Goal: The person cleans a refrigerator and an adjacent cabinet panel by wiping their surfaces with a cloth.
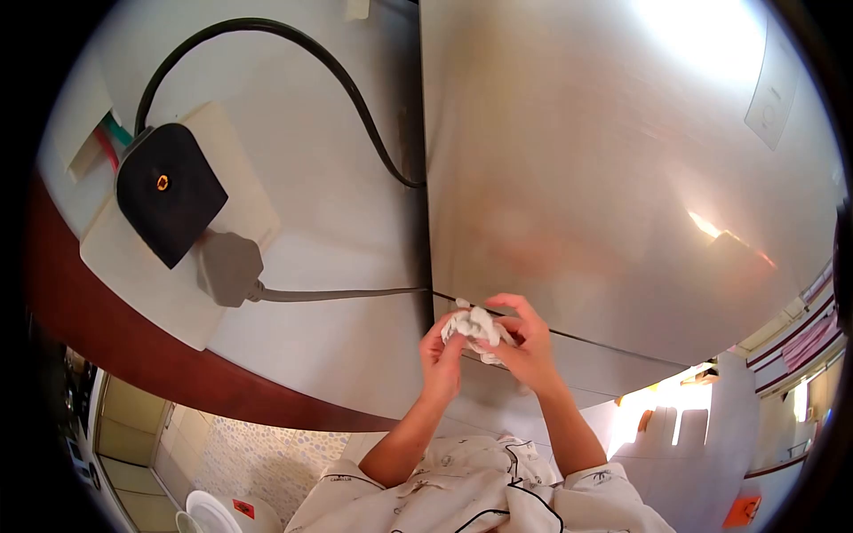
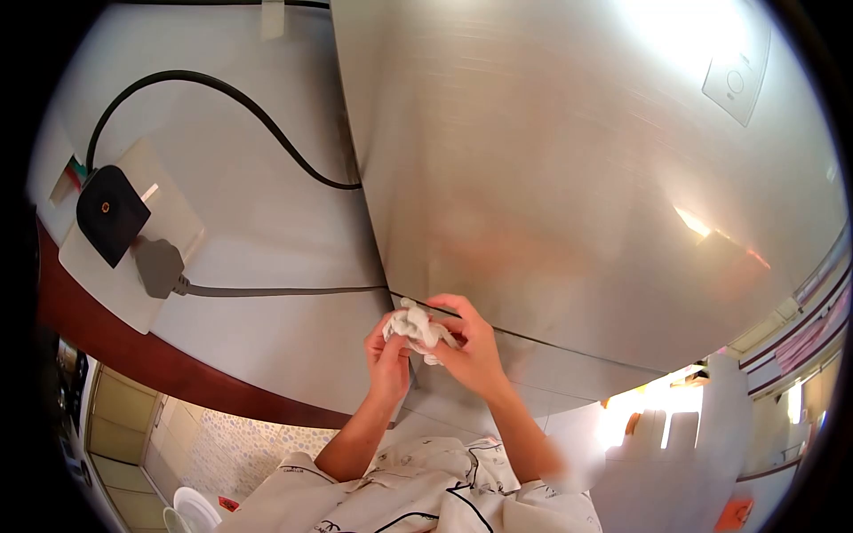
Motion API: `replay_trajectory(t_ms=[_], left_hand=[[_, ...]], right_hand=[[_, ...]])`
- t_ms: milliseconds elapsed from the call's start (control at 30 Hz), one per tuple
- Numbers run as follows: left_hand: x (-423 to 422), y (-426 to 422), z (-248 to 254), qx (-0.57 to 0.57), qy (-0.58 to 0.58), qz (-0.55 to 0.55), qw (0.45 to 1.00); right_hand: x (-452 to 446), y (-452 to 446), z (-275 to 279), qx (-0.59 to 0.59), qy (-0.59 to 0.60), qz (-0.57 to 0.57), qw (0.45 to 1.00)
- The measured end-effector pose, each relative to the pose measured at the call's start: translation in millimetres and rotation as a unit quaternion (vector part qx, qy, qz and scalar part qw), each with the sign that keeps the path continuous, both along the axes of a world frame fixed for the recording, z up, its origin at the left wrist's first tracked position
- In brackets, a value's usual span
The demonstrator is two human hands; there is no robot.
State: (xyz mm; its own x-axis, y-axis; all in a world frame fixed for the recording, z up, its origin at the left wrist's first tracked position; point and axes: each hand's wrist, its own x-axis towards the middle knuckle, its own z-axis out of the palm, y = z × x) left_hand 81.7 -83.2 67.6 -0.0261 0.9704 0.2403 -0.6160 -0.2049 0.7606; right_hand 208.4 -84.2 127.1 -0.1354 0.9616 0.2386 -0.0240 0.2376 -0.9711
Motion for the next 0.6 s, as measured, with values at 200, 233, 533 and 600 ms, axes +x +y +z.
replay_trajectory(t_ms=[200, 233, 533, 600], left_hand=[[14, 19, 34, 0.1, 0.134, 0.158, 0.973], [15, 22, 38, 0.07, 0.11, 0.154, 0.979], [10, 58, 93, -0.04, -0.006, 0.327, 0.944], [13, 81, 80, -0.002, 0.004, 0.372, 0.928]], right_hand=[[2, -1, 11, 0.026, 0.074, -0.06, 0.995], [-1, 2, 16, 0.031, 0.044, -0.08, 0.995], [-21, 29, 45, 0.393, -0.213, -0.205, 0.871], [-29, 31, 41, 0.372, -0.22, -0.163, 0.887]])
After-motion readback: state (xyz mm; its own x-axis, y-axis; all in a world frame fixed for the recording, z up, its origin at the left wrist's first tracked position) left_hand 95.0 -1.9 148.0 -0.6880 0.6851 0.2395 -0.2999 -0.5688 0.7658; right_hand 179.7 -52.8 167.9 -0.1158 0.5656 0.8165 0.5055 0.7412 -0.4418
